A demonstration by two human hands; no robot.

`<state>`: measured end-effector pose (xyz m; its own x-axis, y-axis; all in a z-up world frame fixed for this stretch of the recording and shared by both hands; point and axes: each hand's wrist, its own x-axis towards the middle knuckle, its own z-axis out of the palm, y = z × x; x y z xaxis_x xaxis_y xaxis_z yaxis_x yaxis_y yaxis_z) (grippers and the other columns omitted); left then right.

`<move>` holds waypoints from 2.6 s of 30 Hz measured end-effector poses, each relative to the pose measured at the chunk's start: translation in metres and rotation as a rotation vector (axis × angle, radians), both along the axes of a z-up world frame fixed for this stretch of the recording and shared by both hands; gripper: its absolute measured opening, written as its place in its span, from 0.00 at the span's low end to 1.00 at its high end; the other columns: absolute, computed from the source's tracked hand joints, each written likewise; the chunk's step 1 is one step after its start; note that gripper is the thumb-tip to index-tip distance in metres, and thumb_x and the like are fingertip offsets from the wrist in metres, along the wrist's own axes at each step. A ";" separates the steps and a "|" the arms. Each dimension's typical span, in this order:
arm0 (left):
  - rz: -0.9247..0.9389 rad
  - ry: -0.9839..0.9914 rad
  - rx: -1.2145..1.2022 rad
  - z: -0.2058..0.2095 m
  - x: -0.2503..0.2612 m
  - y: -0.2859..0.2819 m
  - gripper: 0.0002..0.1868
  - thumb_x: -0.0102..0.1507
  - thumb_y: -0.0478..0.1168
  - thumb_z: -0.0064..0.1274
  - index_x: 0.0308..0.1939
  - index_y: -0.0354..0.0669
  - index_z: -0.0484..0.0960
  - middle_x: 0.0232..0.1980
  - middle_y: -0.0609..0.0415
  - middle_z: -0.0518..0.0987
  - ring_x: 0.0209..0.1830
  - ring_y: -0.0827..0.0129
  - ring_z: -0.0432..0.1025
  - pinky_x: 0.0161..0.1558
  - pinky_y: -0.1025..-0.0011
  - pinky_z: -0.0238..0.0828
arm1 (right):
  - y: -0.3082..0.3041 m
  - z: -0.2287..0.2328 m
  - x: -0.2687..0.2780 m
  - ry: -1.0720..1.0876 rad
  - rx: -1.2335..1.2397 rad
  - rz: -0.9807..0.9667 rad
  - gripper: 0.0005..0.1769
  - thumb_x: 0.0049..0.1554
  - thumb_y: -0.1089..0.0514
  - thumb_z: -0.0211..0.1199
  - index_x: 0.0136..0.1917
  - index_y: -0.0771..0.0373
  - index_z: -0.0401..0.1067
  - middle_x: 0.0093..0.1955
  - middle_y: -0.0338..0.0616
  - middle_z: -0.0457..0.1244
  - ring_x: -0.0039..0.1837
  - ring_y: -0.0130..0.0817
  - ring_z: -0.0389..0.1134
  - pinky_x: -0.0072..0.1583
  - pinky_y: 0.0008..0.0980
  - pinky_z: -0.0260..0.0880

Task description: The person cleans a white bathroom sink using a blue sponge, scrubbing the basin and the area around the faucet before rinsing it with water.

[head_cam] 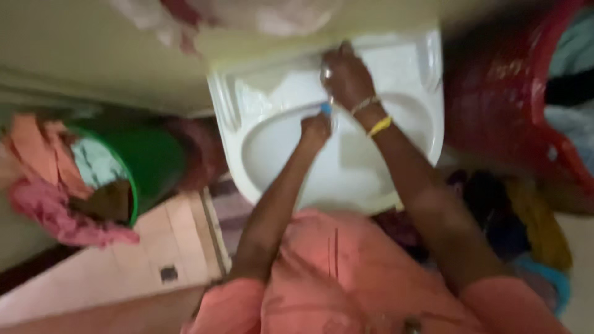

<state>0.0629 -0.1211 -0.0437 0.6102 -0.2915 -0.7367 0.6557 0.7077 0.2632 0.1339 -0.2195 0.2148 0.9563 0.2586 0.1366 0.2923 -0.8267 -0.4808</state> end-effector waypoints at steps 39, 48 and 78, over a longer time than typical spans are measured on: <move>0.447 -0.035 -0.290 0.013 -0.131 0.220 0.16 0.75 0.43 0.42 0.32 0.43 0.70 0.20 0.64 0.60 0.14 0.76 0.52 0.18 0.76 0.49 | 0.002 0.012 -0.013 -0.008 0.011 -0.009 0.20 0.49 0.65 0.74 0.56 0.64 0.76 0.58 0.64 0.63 0.52 0.61 0.70 0.53 0.50 0.73; 0.092 0.123 0.080 -0.041 -0.023 0.067 0.10 0.68 0.37 0.49 0.30 0.45 0.71 0.22 0.62 0.60 0.16 0.75 0.52 0.17 0.73 0.48 | -0.002 0.005 -0.010 -0.031 0.039 0.027 0.20 0.50 0.65 0.73 0.56 0.63 0.76 0.56 0.58 0.66 0.57 0.58 0.70 0.56 0.50 0.72; 0.311 0.061 -0.028 0.033 -0.074 0.181 0.09 0.70 0.35 0.41 0.33 0.43 0.70 0.20 0.64 0.59 0.12 0.77 0.50 0.14 0.77 0.45 | 0.002 0.007 -0.009 -0.092 0.045 0.017 0.21 0.46 0.66 0.74 0.53 0.64 0.74 0.55 0.60 0.65 0.54 0.61 0.69 0.53 0.51 0.72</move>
<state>-0.0108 0.0604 -0.0109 0.6280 -0.1185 -0.7691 0.4209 0.8830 0.2076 0.1253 -0.2173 0.2216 0.9349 0.2662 0.2349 0.3502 -0.7997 -0.4876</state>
